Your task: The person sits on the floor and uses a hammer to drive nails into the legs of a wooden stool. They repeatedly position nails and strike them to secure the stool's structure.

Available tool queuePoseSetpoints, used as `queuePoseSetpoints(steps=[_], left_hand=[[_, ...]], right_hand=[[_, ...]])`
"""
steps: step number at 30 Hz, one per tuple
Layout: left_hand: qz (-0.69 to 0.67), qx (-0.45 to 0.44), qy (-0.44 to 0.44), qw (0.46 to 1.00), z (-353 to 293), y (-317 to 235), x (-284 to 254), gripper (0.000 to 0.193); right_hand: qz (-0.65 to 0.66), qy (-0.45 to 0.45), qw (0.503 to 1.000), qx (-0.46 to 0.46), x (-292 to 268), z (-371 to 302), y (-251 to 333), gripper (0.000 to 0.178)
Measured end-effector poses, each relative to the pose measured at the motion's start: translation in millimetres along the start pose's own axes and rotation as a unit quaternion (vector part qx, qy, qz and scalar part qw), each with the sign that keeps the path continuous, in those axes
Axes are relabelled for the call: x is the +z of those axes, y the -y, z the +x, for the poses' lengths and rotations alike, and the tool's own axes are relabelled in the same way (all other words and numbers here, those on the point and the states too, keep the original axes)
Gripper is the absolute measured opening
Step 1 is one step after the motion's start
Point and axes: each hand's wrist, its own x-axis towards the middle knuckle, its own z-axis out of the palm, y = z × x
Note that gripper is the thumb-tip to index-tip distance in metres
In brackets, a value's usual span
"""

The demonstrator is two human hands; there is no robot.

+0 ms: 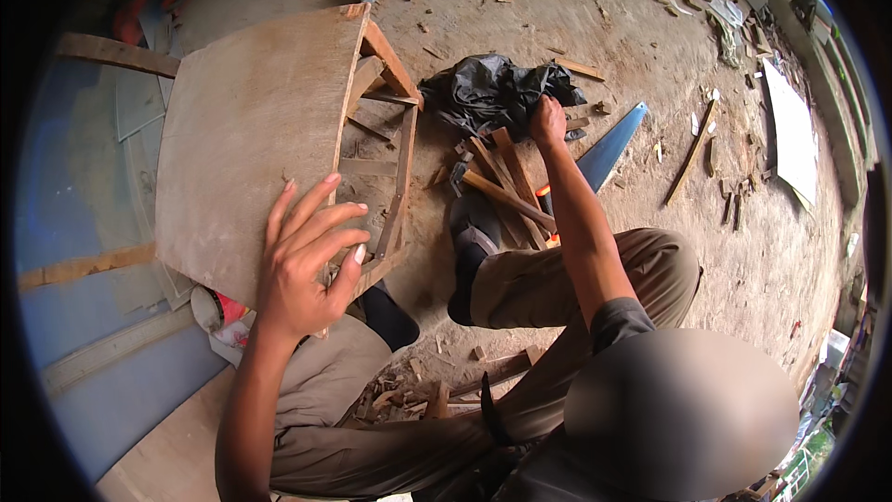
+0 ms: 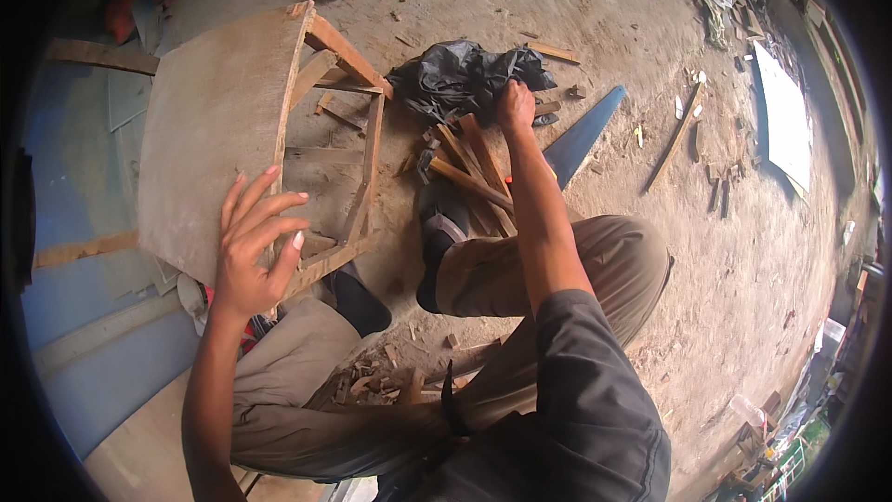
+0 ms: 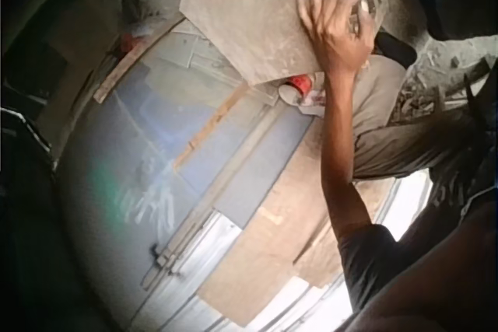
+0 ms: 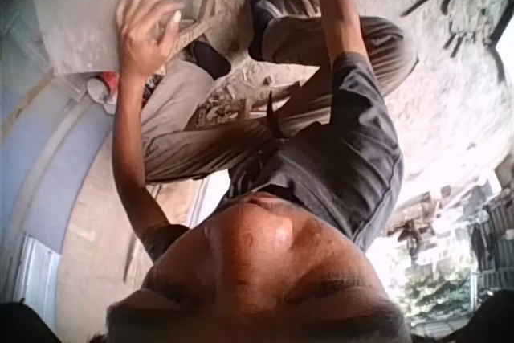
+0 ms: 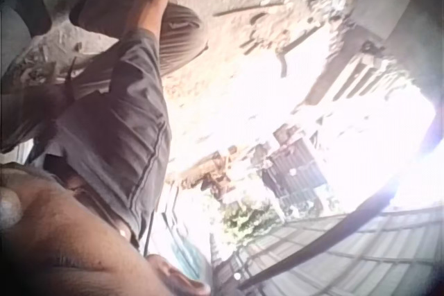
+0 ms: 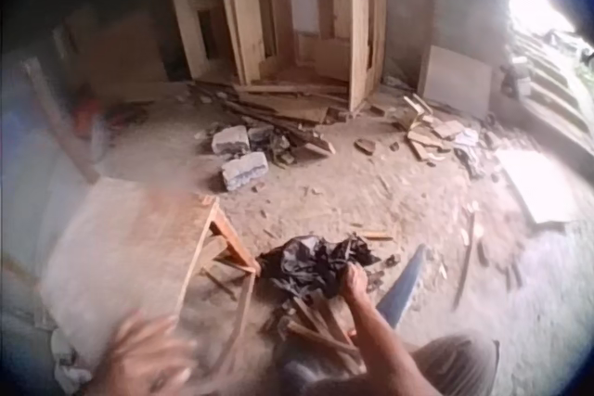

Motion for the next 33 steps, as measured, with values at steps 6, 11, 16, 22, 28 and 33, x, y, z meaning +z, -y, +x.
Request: queuePoseSetpoints(steps=[6,11,16,22,28,33], left_hand=[[-0.004,0.006,-0.002,1.0,-5.3,2.3,0.4,0.013],[-0.053,-0.044,-0.143,0.987,-10.3,1.4,4.2,0.023],[0.051,-0.145,-0.544,0.825,-48.3,7.8,11.6,0.043],[-0.501,-0.399,-0.586,0.496,-111.1,30.5,37.6,0.111],[-0.59,-0.385,-0.51,0.493,-69.5,74.1,47.6,0.109],[-0.407,-0.412,-0.602,0.55,-57.2,60.1,58.2,0.106]], right_hand=[[0.311,-0.104,0.936,0.125,-24.5,2.3,1.2,0.028],[0.647,0.028,0.722,0.243,-79.2,0.9,26.5,0.036],[0.677,0.167,0.68,0.229,-136.4,-27.3,78.7,0.033],[0.704,0.346,0.606,0.133,-181.5,-39.6,217.8,0.051],[0.692,0.377,0.593,0.163,-189.6,-38.4,312.9,0.049],[0.729,0.377,0.537,0.195,-181.3,-36.1,315.8,0.038]])
